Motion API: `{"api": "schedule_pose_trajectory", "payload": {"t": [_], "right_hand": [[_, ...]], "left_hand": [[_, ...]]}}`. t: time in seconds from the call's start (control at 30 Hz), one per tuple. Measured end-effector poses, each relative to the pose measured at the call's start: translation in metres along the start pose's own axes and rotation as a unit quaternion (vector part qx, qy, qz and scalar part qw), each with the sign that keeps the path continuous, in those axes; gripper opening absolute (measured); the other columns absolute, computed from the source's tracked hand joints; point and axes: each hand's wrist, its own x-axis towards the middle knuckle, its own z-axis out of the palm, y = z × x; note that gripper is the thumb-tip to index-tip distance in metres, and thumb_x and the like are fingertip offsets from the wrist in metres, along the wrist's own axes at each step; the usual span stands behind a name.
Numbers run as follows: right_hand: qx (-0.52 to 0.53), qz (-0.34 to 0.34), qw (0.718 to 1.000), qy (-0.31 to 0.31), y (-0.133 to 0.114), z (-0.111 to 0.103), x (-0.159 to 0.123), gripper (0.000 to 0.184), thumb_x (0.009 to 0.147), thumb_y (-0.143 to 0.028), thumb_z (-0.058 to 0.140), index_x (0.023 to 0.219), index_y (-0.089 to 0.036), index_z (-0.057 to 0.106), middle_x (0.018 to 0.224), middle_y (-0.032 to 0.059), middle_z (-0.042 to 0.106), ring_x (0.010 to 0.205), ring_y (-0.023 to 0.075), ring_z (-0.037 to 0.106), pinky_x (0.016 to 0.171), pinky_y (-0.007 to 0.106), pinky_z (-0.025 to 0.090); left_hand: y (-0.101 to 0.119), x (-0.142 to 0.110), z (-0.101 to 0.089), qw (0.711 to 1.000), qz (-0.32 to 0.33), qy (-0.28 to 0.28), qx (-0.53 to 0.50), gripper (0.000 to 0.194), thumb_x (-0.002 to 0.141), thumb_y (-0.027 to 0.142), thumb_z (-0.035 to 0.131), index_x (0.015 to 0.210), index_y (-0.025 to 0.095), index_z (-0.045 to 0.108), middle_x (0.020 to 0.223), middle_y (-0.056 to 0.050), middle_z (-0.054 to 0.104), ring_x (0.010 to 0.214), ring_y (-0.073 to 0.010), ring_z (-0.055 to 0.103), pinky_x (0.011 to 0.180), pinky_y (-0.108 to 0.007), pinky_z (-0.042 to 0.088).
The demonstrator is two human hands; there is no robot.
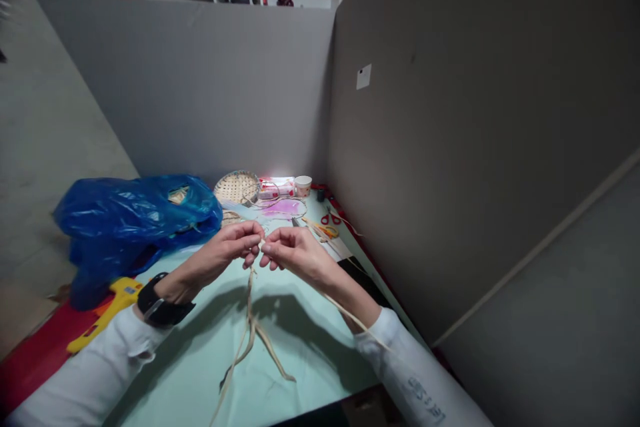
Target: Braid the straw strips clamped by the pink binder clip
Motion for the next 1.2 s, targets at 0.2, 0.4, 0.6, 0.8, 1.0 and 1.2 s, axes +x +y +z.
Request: {"api": "schedule_pose_trajectory", "payload": {"t": [0.2,0.4,0.6,0.8,1.0,1.2], "right_hand": [[0.004,0.027,1.000,-0.011,0.017,0.013,-0.002,0.028,0.080,-0.040,0.068,0.082,-0.012,0.065,0.076,0.0056,0.070,0.061,0.0106,0.057,0.059,0.023,0.040],[0.010,0.027,0.999,0.024,0.023,0.023,-0.004,0.030,0.080,-0.042,0.067,0.080,-0.013,0.059,0.071,0.0047,0.067,0.061,0.0112,0.056,0.058,0.024,0.040],[-0.008,-0.009,0.999,0.031,0.016,0.024,-0.009,0.026,0.076,-0.038,0.072,0.078,-0.015,0.061,0.072,0.0008,0.061,0.062,0.0103,0.052,0.056,0.023,0.042],[-0.035,0.018,0.994,0.100,0.015,0.031,-0.008,0.033,0.073,-0.043,0.073,0.069,-0.014,0.058,0.063,-0.0017,0.054,0.051,0.0076,0.044,0.047,0.022,0.034],[-0.003,-0.018,0.996,0.090,0.010,0.031,-0.009,0.032,0.072,-0.042,0.075,0.070,-0.015,0.056,0.065,-0.0028,0.051,0.058,0.0087,0.045,0.053,0.022,0.037],[-0.009,-0.037,0.993,0.109,0.013,0.028,-0.010,0.029,0.075,-0.038,0.073,0.072,-0.017,0.053,0.065,-0.0037,0.051,0.057,0.0088,0.044,0.053,0.023,0.035]], "left_hand": [[-0.014,-0.003,-0.010,0.999,-0.004,0.048,0.026,0.020,0.081,0.036,0.058,0.077,0.017,0.053,0.061,0.003,0.052,0.052,-0.0090,0.049,0.053,-0.022,0.039],[-0.023,-0.004,-0.016,0.992,0.007,0.089,0.083,0.021,0.083,0.034,0.057,0.071,0.018,0.052,0.056,0.004,0.050,0.047,-0.0086,0.047,0.048,-0.021,0.036],[-0.014,-0.011,-0.013,0.997,0.023,0.062,0.039,0.022,0.090,0.037,0.049,0.077,0.019,0.047,0.062,0.003,0.053,0.053,-0.0109,0.052,0.052,-0.024,0.043],[-0.008,-0.013,0.000,0.996,0.051,0.075,-0.004,0.017,0.087,0.034,0.058,0.088,0.018,0.053,0.073,0.003,0.054,0.065,-0.0104,0.054,0.060,-0.024,0.045],[-0.005,-0.014,0.006,0.994,0.054,0.088,-0.019,0.014,0.080,0.024,0.068,0.086,0.015,0.058,0.069,0.004,0.054,0.064,-0.0084,0.051,0.061,-0.021,0.041],[-0.005,-0.014,0.006,0.996,0.041,0.077,-0.022,0.013,0.080,0.026,0.068,0.080,0.015,0.061,0.067,0.002,0.057,0.062,-0.0110,0.053,0.061,-0.025,0.041]]}}
